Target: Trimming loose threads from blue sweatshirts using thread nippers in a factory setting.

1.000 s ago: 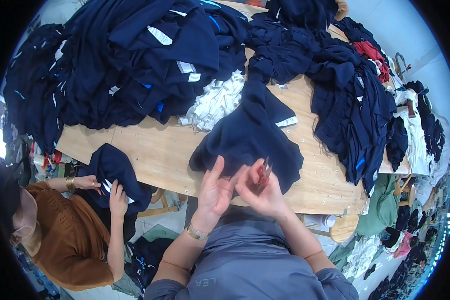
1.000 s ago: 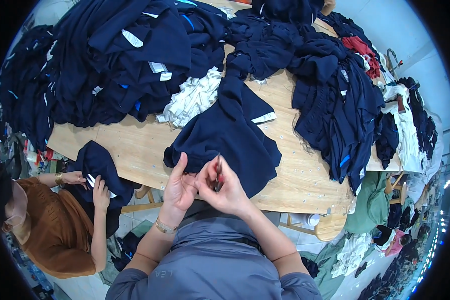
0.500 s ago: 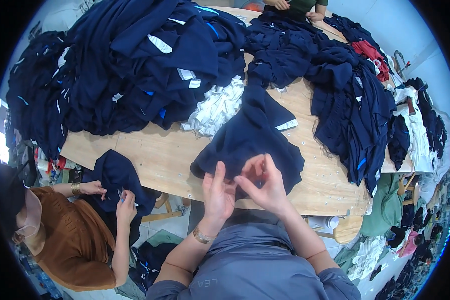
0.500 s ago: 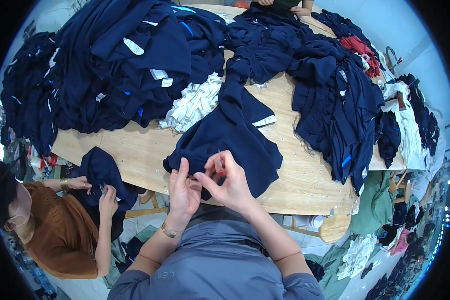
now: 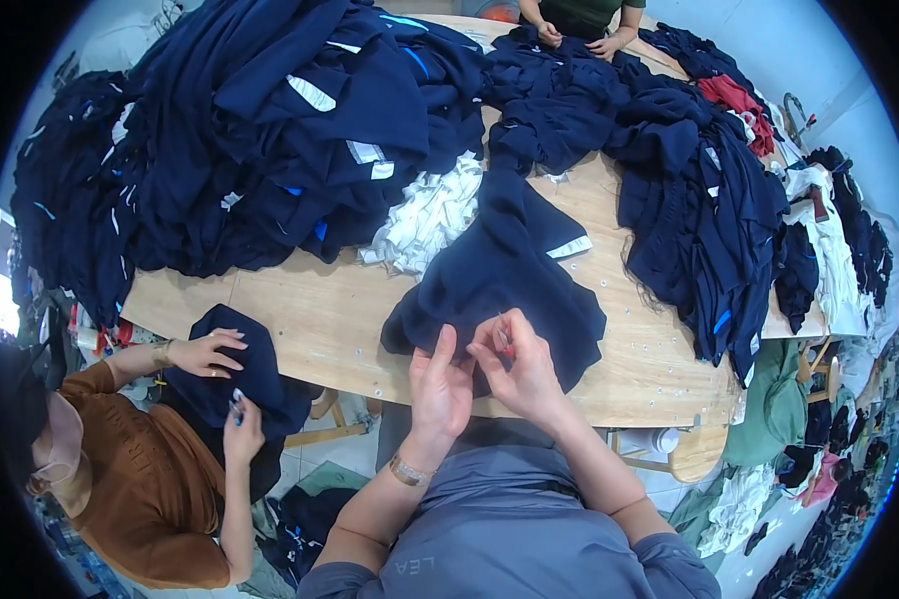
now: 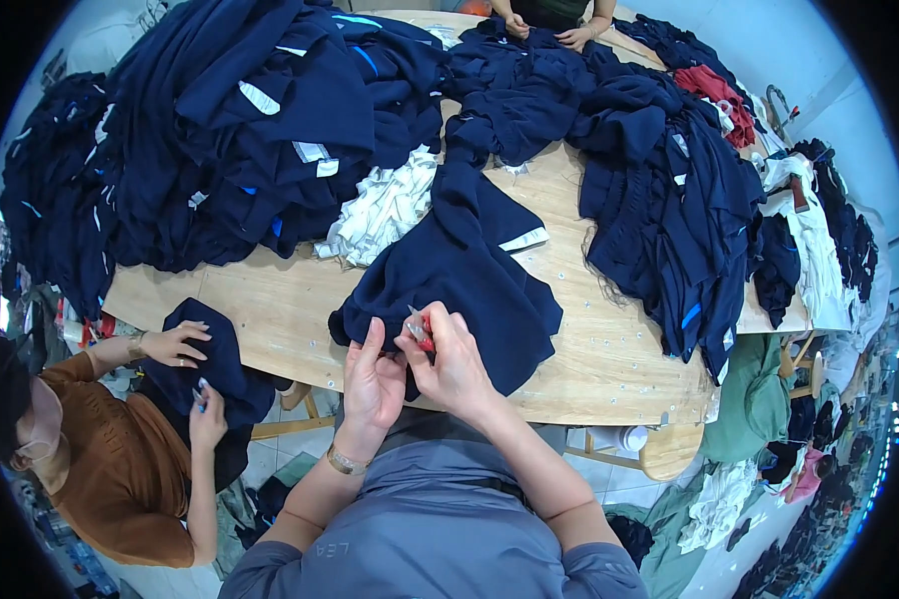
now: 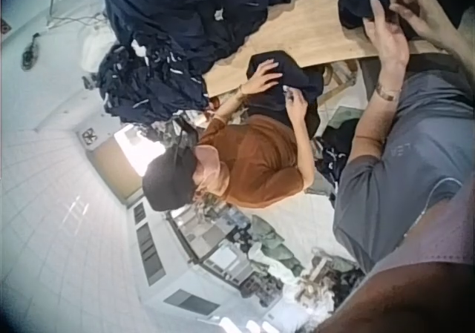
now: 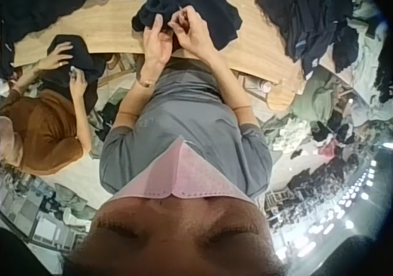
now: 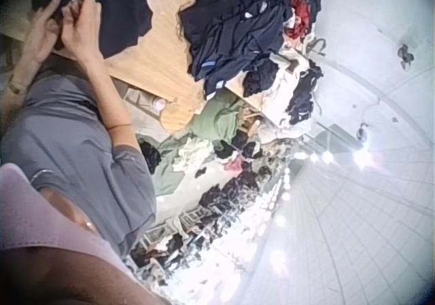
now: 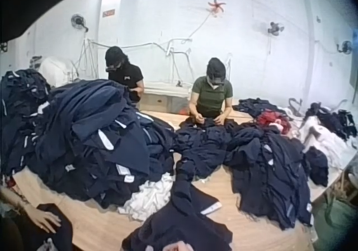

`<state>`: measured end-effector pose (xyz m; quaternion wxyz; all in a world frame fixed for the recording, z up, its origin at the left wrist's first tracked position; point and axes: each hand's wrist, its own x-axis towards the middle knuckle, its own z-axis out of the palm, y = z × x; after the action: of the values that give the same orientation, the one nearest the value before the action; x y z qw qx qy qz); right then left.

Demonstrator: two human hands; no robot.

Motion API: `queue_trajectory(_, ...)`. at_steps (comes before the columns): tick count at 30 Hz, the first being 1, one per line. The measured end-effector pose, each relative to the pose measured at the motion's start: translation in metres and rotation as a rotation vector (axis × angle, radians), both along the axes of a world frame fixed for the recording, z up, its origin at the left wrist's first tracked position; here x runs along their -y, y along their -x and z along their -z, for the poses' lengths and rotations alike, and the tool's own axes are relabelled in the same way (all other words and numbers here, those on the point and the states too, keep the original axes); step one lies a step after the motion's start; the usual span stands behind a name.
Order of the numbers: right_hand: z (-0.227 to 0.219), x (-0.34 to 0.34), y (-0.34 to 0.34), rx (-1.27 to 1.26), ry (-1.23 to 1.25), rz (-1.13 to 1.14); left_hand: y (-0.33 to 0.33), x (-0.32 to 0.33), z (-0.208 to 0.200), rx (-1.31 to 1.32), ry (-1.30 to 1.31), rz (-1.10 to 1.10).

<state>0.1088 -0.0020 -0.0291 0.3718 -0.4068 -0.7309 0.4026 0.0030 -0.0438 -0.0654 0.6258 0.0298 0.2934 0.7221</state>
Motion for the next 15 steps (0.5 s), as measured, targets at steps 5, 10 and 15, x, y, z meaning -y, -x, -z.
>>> queue_trajectory(5, -0.005, 0.012, -0.004, -0.187, 0.241, -0.168, -0.001, -0.002, -0.008, 0.035, -0.004, -0.008)
queue_trajectory(10, -0.015, 0.018, -0.014, -0.141, 0.265, -0.301, 0.005, -0.006, -0.01, 0.079, 0.055, -0.008)
queue_trajectory(15, -0.039, 0.014, -0.026, -0.051, 0.382, -0.743, 0.009, -0.006, -0.003, 0.136, 0.0, -0.064)
